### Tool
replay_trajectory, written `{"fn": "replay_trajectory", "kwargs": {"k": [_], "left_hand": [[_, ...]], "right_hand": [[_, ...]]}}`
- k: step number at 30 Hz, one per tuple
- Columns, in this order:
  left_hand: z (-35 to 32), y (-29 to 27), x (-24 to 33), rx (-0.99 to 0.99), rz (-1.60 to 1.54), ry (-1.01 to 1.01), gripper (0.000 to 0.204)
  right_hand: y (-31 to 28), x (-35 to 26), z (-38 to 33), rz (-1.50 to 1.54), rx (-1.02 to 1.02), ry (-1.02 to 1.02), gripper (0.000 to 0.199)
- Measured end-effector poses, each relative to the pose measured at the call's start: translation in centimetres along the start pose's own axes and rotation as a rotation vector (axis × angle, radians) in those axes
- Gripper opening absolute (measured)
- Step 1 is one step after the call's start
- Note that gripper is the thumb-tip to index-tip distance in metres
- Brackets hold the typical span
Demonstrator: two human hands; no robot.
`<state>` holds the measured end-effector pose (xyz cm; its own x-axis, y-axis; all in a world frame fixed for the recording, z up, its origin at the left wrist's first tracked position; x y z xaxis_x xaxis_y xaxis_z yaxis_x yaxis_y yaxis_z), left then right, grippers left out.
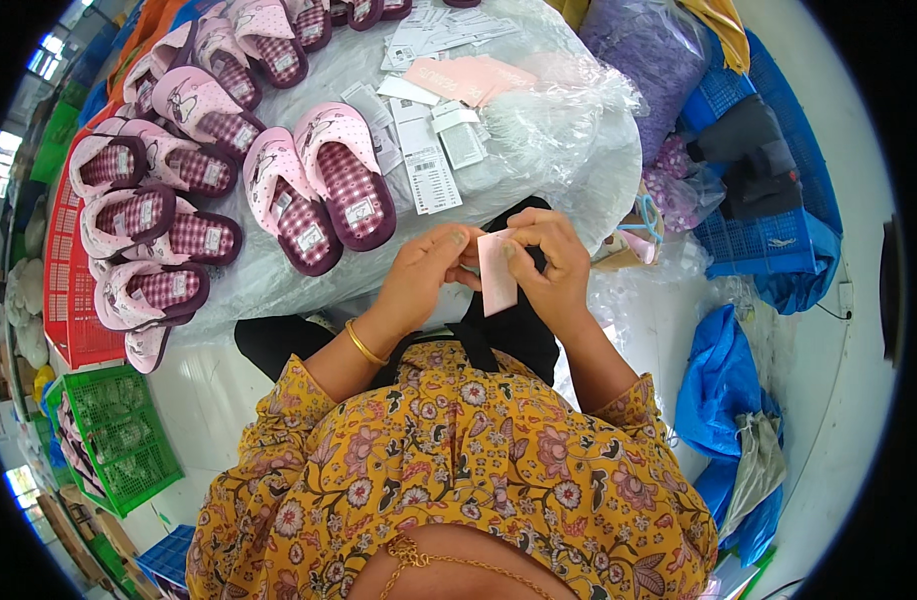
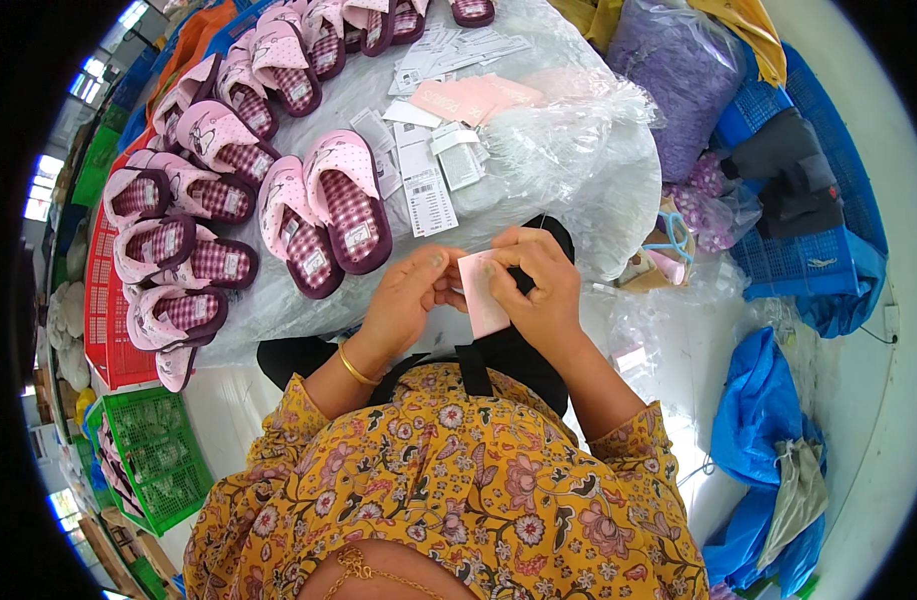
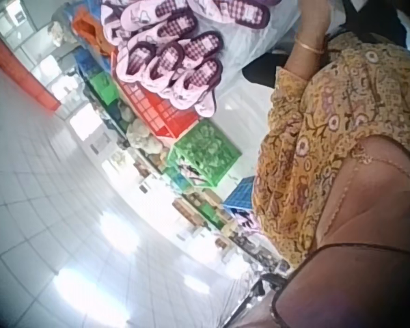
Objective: The person sits on the floor and repeatedly picks up small paper labels, peels off backing, and sticks them onto the insoles of pink and purple slippers. They handle the slippers one at a time, placing each labeled pair back into a pile.
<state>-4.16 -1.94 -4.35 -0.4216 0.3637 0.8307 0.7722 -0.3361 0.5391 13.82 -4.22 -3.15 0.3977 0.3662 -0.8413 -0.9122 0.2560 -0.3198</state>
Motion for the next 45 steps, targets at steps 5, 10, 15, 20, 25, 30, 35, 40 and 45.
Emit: {"fn": "replay_trajectory", "kwargs": {"k": [5, 10, 15, 20, 25, 30, 35, 40, 45], "left_hand": [[0.3, -0.7, -0.9, -0.069, 0.104, 0.018, 0.019], [0.4, -0.6, -0.1, -0.045, 0.696, 0.278, 0.009], [-0.3, -0.3, 2.5, -0.057, 1.349, 0.604, 0.008], [-0.5, 0.2, 2.4, -0.11, 1.249, 0.55, 0.009], [-0.6, -0.8, 2.7, 0.019, 1.244, 0.619, 0.012], [-0.1, -1.9, 4.5, 0.184, 1.29, 0.789, 0.015], [-0.7, -2.2, 4.8, 0.238, 1.244, 0.743, 0.014], [-1.1, -2.4, 4.5, 0.238, 1.192, 0.687, 0.013], [-1.4, -3.3, 2.6, 0.276, 1.011, 0.549, 0.014]], "right_hand": [[-0.2, -0.8, -0.2, -0.008, -0.083, 0.012, 0.013], [-0.4, -0.2, -0.4, -0.12, -0.225, -0.05, 0.02], [-1.9, -1.1, -0.2, -0.147, -0.089, 0.266, 0.031], [0.3, -1.8, -0.9, 0.245, -0.375, 0.581, 0.021], [2.1, 1.5, -0.2, 0.286, -0.354, 0.586, 0.012], [4.7, 2.6, 1.8, -0.126, -0.213, 0.22, 0.012], [6.5, 3.2, 2.7, -0.459, -0.105, -0.225, 0.023], [6.4, 4.0, 3.1, -0.528, -0.048, -0.425, 0.025], [5.7, 3.8, 3.0, -0.382, 0.043, -0.492, 0.024]]}}
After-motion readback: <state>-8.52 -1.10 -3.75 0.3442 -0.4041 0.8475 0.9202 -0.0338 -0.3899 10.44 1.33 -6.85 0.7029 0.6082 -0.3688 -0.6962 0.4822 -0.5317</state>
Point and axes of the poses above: each hand's wrist, its own z-axis towards the middle knuckle, its own y-axis out of the palm, x = y × z, the point moved 2 cm from there along z, towards the middle knuckle, and after that the axes turned 5 degrees about y, right-handed, at the moved point
